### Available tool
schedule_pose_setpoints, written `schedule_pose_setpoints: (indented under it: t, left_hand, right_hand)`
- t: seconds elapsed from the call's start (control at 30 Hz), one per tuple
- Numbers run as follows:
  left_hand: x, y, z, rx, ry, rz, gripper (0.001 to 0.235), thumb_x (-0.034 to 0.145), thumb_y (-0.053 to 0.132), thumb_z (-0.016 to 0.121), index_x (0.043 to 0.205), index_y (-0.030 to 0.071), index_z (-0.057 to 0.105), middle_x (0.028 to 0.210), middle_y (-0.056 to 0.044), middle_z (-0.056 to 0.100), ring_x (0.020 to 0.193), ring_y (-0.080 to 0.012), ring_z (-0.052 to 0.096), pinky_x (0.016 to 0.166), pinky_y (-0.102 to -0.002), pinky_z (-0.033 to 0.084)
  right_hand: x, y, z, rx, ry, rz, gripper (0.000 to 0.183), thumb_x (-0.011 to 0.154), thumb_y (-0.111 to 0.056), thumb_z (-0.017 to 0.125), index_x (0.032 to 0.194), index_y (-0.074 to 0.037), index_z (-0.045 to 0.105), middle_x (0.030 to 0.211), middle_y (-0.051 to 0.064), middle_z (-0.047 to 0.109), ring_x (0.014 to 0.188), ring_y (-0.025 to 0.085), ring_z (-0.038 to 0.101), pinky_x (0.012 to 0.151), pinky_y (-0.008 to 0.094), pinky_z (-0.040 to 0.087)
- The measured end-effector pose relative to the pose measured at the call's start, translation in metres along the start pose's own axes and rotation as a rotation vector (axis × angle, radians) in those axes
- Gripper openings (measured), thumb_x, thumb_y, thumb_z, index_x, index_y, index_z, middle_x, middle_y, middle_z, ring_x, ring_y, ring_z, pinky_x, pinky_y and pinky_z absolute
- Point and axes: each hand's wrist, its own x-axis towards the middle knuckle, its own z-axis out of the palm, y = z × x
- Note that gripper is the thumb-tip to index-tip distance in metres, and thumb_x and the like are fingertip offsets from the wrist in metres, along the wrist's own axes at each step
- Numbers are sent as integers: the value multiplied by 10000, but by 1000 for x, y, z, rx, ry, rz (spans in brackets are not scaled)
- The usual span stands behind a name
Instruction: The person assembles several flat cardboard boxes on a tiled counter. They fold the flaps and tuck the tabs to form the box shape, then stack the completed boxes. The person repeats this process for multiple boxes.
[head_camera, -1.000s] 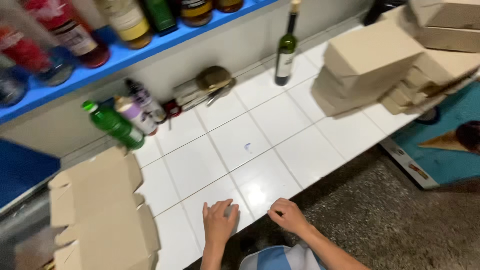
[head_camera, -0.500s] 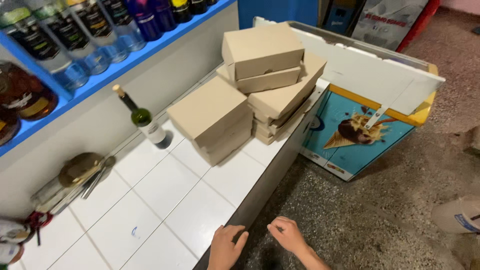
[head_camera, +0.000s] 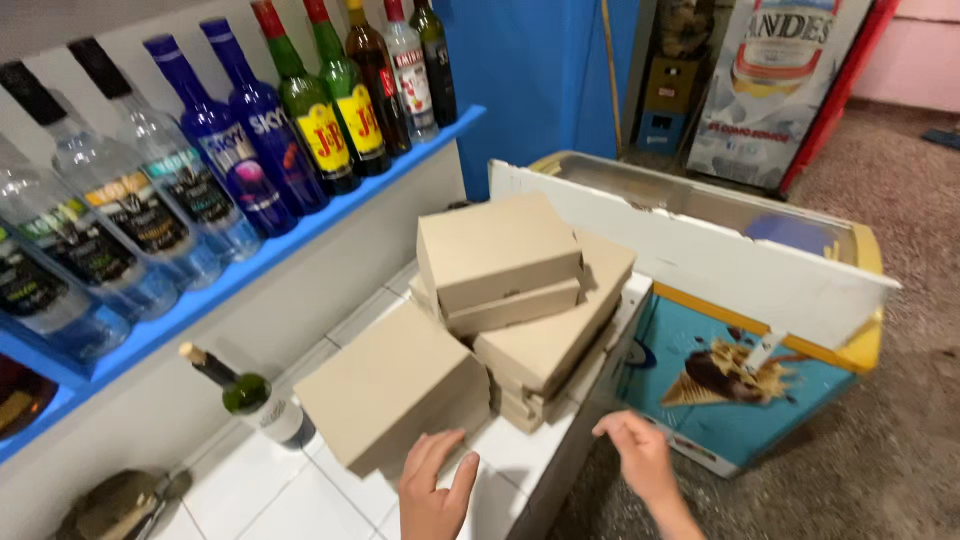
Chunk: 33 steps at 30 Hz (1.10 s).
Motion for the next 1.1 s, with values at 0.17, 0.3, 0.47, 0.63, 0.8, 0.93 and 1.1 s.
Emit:
schedule_pose_setpoints:
  t: [0.17, 0.3, 0.47, 0.63, 0.8, 0.93, 1.1]
  left_hand:
    - [85, 27, 13, 48, 37, -5, 335, 900, 292, 725, 1188, 122, 752, 1217, -45, 757, 1164, -223, 688, 1143, -473, 433]
    - [145, 28, 30, 180, 72, -5, 543, 919, 399, 673, 1359, 85, 624, 1382, -90, 663, 1307, -269, 593, 1131, -466, 391]
    - [190, 1, 59, 464, -1, -333, 752, 917, 589, 530, 1522, 147, 468, 1526, -60, 543, 1418, -254, 466, 1182, -544, 238]
    - [214, -7, 76, 495, -176, -749, 855, 855, 764, 283, 1574, 315, 382, 1480, -4, 584, 1425, -205, 459, 1289, -576, 52]
    - [216, -12, 88, 433, -120, -791, 921, 749, 786, 202, 1541, 384, 445, 977, 1, 819, 1091, -167, 680, 1337, -526, 38]
    - [216, -14, 93, 440, -94, -825, 864, 760, 765, 191, 1514, 444, 466, 957, 53, 849, 1083, -149, 691, 1341, -521, 32]
    - [215, -7, 97, 426, -72, -829, 910, 734, 795, 198, 1519, 422, 465, 1108, 77, 830, 1101, -132, 689, 1333, -541, -6]
  right_hand:
    - [85, -49, -7, 32, 99, -229, 417, 1028, -348, 500, 935, -62, 789, 949, 82, 802, 918, 216, 743, 874, 359, 565]
    - [151, -62, -11, 112, 203, -230, 388, 1053, -329, 494, 1077, -50, 764, 1055, 41, 771, 710, 110, 548, 740, 264, 442]
    - [228, -83, -14, -58, 54, -285, 589, 1009, -481, 400, 1338, -84, 685, 1361, 86, 705, 1293, 228, 620, 1100, 378, 458]
    - [271, -96, -8, -251, -256, -254, 902, 887, -740, 242, 1515, -159, 529, 1540, 41, 576, 1464, 221, 455, 1185, 432, 349]
    - [297, -55, 5, -260, -353, -466, 898, 925, -743, 274, 1436, -86, 610, 1480, 125, 610, 1432, 273, 501, 1175, 414, 344]
    - [306, -60, 5, -252, -388, -318, 1007, 814, -835, 294, 1453, -119, 600, 1500, 93, 600, 1438, 252, 499, 1247, 504, 227]
    - [311, -61, 4, -190, -424, -258, 1031, 785, -837, 327, 1457, -98, 586, 1470, 88, 636, 1398, 243, 545, 1246, 491, 240]
